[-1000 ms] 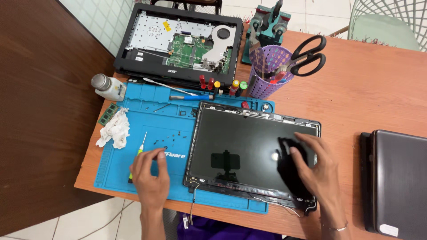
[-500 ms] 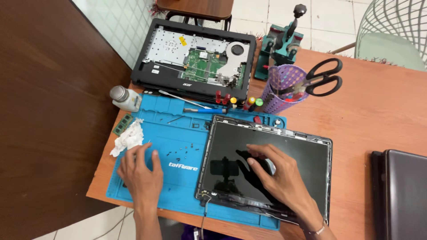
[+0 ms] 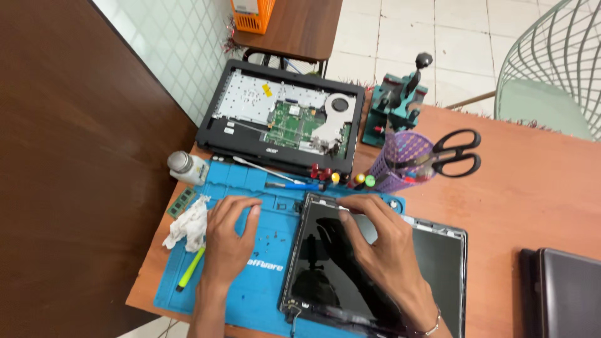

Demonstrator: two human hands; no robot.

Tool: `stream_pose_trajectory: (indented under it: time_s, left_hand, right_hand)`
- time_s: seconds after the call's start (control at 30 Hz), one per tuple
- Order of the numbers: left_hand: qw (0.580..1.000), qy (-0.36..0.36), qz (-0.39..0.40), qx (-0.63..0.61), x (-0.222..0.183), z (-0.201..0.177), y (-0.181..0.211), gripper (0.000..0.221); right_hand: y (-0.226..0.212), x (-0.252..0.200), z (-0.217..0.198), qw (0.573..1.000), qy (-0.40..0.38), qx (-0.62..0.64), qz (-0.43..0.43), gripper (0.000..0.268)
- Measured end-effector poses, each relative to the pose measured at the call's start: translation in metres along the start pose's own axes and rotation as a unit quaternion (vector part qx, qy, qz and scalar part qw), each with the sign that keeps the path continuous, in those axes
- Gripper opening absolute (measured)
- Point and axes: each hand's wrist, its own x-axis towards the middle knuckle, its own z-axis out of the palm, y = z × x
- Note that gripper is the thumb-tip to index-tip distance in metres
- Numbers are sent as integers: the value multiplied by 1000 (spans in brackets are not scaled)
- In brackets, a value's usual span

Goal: The person works on a laptop display assembly at a repair bench, using a screwdriver to remove or secure components and handling wires and a metal hinge piece.

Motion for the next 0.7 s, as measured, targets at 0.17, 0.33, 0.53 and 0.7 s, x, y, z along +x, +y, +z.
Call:
stream_pose_trajectory:
  time_s: [0.17,0.33,0.53,0.7]
  left_hand:
    - [999,-29,45,-3,64,13,-9,14]
    - [993,-62,60,75,117,34,-35,27]
    - [972,-107,141,154,164,42,-64,39]
    - [968,-177,110,140,180,40,-72,31]
  right_hand:
    - [-8,55,-1,994,-87,12,70,25]
    - [23,101,23,992,-123,-8,19,30]
    - [91,131,77,986,-142,-69,53,41]
    - [125,140,102,972,-154,-144,105,46]
